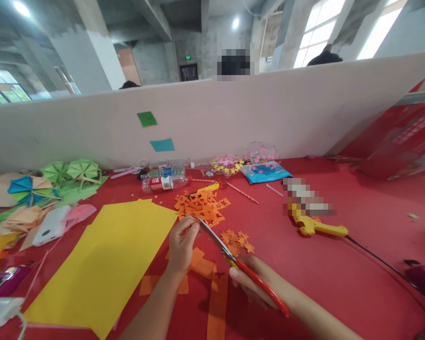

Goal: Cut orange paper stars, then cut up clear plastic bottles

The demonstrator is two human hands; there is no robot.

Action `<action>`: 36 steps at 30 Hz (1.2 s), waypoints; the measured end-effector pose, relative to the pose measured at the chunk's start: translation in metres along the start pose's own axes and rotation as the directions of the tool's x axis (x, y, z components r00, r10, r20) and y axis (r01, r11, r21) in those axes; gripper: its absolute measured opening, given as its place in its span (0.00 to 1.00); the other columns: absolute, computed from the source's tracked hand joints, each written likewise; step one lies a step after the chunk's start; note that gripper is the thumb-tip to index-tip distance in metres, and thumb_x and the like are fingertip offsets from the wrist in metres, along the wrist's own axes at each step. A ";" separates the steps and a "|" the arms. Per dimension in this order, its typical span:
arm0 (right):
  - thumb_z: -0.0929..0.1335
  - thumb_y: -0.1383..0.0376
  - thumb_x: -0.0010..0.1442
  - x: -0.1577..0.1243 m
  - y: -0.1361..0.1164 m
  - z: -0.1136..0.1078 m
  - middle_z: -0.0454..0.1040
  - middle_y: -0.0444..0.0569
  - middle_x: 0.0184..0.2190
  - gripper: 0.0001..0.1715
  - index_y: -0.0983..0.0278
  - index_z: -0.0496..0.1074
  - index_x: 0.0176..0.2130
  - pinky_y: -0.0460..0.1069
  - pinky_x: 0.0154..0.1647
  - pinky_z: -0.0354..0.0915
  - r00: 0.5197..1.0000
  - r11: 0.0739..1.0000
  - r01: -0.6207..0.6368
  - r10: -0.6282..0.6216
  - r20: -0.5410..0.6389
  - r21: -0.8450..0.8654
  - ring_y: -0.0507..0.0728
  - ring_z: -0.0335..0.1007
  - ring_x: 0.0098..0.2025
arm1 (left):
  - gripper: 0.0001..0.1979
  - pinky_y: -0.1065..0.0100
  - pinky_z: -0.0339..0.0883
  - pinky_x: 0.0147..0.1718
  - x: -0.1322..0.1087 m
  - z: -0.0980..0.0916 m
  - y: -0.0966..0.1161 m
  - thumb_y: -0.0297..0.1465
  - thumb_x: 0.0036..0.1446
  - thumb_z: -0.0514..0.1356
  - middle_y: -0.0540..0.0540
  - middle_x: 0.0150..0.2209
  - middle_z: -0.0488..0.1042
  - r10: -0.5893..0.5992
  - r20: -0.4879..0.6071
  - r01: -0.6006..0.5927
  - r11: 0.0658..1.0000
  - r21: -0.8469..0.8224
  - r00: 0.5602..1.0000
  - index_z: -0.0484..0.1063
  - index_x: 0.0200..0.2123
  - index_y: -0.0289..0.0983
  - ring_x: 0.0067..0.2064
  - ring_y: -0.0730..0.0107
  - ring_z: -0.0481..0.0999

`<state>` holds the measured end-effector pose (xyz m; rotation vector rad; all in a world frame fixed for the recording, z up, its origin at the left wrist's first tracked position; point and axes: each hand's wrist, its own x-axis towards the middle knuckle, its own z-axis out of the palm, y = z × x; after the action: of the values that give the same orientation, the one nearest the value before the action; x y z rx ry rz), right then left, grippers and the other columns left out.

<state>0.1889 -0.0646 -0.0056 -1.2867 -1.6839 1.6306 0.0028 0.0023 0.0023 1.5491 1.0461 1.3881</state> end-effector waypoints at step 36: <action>0.64 0.40 0.54 0.010 0.018 0.009 0.56 0.37 0.14 0.30 0.62 0.57 0.21 0.43 0.14 0.50 0.993 1.000 -0.022 0.021 -0.117 -0.002 0.47 0.54 0.14 | 0.14 0.70 0.54 0.30 -0.008 0.009 -0.013 0.32 0.60 0.51 0.52 0.24 0.56 0.047 -0.045 -0.048 0.999 -0.011 0.998 0.57 0.21 0.38 0.28 0.72 0.58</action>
<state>0.1828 -0.0633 -0.0273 -1.3789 -1.6091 1.5335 0.0101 -0.0013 -0.0138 1.5496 1.0326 1.4653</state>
